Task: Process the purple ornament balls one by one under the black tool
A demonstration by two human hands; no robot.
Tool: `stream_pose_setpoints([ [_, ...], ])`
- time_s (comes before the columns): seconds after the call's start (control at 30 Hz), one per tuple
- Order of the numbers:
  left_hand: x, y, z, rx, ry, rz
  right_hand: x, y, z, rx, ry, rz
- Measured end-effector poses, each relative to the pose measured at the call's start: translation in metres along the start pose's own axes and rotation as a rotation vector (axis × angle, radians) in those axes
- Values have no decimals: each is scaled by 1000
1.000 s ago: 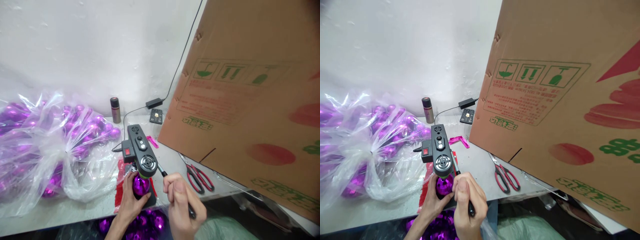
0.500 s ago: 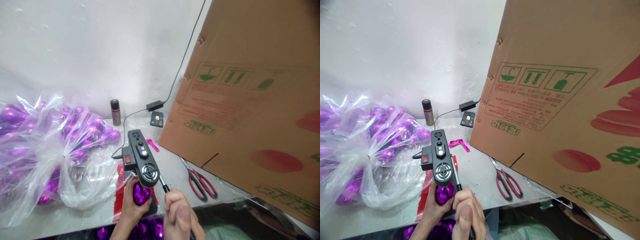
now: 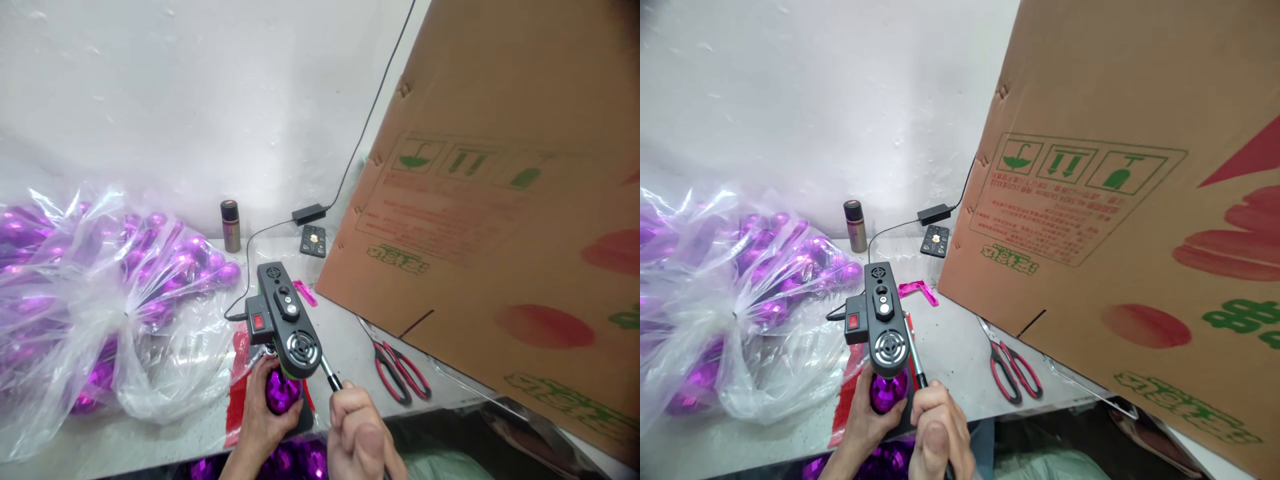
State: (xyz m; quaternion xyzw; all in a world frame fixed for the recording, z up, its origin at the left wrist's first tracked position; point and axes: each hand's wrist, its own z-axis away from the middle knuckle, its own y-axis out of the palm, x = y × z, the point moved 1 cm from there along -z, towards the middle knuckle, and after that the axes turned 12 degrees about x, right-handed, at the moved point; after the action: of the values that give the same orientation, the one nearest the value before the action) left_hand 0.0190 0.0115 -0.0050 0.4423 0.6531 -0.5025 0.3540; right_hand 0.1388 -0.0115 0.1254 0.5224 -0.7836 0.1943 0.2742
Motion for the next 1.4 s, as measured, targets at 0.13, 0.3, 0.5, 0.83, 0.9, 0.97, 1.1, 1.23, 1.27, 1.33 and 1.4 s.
stream_pose_setpoints([
  [0.13, -1, 0, -1, 10, 2, 12, -1, -2, -3, 39, -11, 11],
  [0.3, 1, 0, -1, 4, 4, 18, -2, -3, -4, 38, -16, -9],
  [0.5, 5, 0, -1, 0, 24, 3, -5, -5, -1, 52, -17, 48],
  [0.83, -2, -11, -11, 42, 68, -35, 11, 12, -14, -63, 3, -64],
  [0.9, -4, -11, -12, 44, 60, -27, 8, 12, -10, -48, 1, -75],
  [0.97, -4, -11, -12, 43, 49, -17, 4, 11, -7, -50, 0, -80],
  [1.1, -2, -12, -12, 54, 39, -14, 1, 12, -4, -55, 4, -69],
  [1.23, 1, -11, -12, 55, 47, -20, 0, 14, -3, -75, -1, -58],
  [1.27, 1, -11, -12, 56, 49, -21, 0, 14, -1, -79, -6, -57],
  [1.33, 2, -11, -12, 55, 50, -21, -2, 16, 6, -80, -13, -53],
  [1.4, 2, -10, -11, 47, 50, -20, -6, 16, 15, -78, -10, -47],
])
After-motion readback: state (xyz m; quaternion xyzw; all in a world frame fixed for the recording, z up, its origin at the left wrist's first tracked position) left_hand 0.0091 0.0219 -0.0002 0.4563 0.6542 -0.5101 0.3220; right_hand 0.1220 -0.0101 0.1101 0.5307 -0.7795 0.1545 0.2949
